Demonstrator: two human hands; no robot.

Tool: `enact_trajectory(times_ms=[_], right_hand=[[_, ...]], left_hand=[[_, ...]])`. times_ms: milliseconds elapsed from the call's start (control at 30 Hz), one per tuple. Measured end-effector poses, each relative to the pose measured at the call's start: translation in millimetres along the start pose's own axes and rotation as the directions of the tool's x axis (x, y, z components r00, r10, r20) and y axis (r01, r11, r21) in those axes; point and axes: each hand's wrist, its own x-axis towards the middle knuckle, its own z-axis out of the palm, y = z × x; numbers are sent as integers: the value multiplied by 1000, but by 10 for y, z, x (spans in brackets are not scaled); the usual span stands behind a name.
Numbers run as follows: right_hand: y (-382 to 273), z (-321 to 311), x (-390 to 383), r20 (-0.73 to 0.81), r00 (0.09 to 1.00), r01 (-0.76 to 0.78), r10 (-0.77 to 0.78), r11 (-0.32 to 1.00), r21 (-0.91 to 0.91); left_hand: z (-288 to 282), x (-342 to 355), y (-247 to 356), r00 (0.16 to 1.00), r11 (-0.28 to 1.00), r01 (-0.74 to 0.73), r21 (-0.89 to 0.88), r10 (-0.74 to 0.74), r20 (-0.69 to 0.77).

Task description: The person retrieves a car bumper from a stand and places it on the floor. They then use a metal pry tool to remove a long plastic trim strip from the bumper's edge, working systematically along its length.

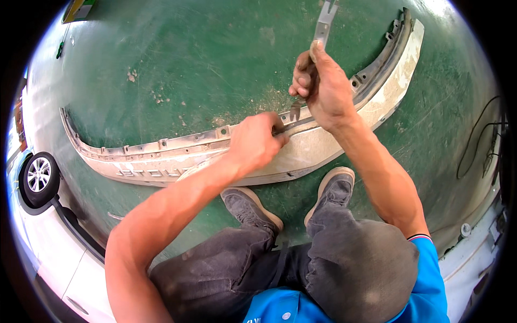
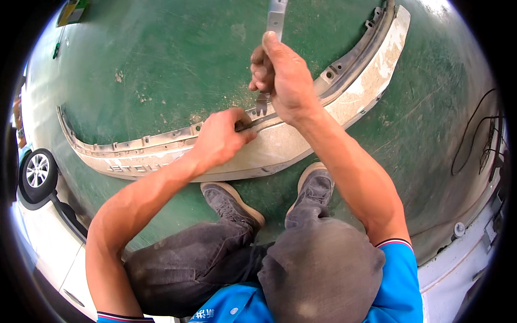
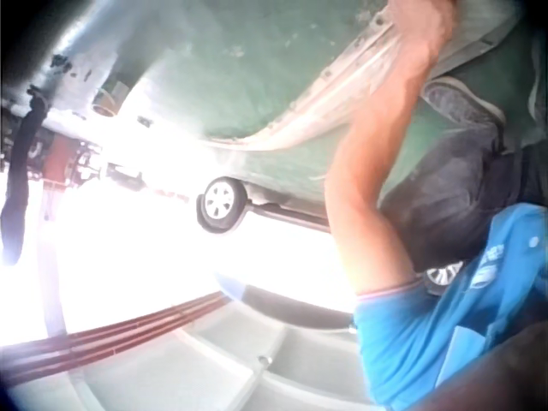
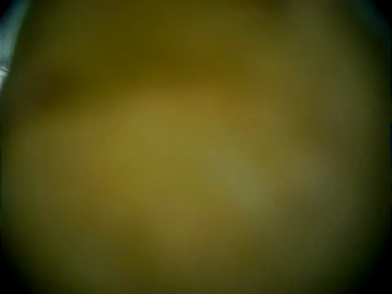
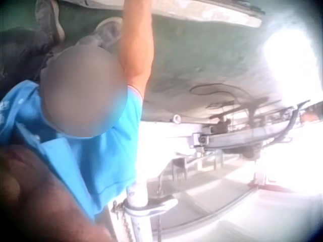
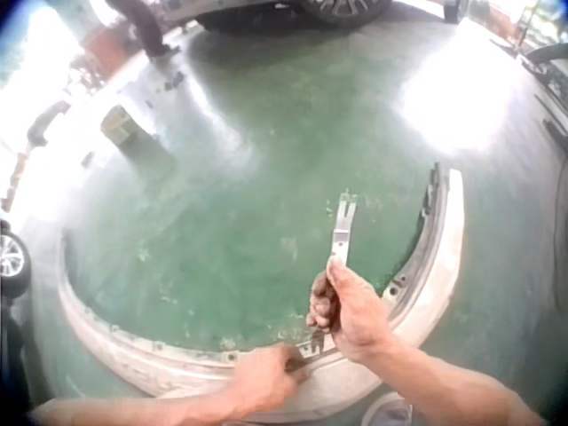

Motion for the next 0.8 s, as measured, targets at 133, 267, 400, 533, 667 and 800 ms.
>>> enact_trajectory(times_ms=[133, 267, 400, 533, 667, 800], right_hand=[[100, 83, 6, -15, 998, -62, 62, 996, -66], [133, 100, -12, -3, 997, -79, 79, 985, -157], [85, 131, 4, -15, 995, -97, 96, 973, -208], [124, 166, -27, -38, 995, -101, 95, 965, -242], [159, 247, -13, -70, 992, -119, 103, 955, -272], [192, 350, -48, -45, 990, -142, 135, 904, -403]], left_hand=[[275, -155, -66, 928, 967, -227, 117, 251, -275], [338, -196, -121, 832, 895, -351, 274, 433, -347], [337, -206, -193, 803, 863, -394, 315, 490, -338], [380, -202, -226, 788, 862, -411, 296, 500, -361], [348, -194, -244, 797, 865, -406, 294, 493, -350], [328, -207, -237, 836, 890, -380, 251, 447, -318]])
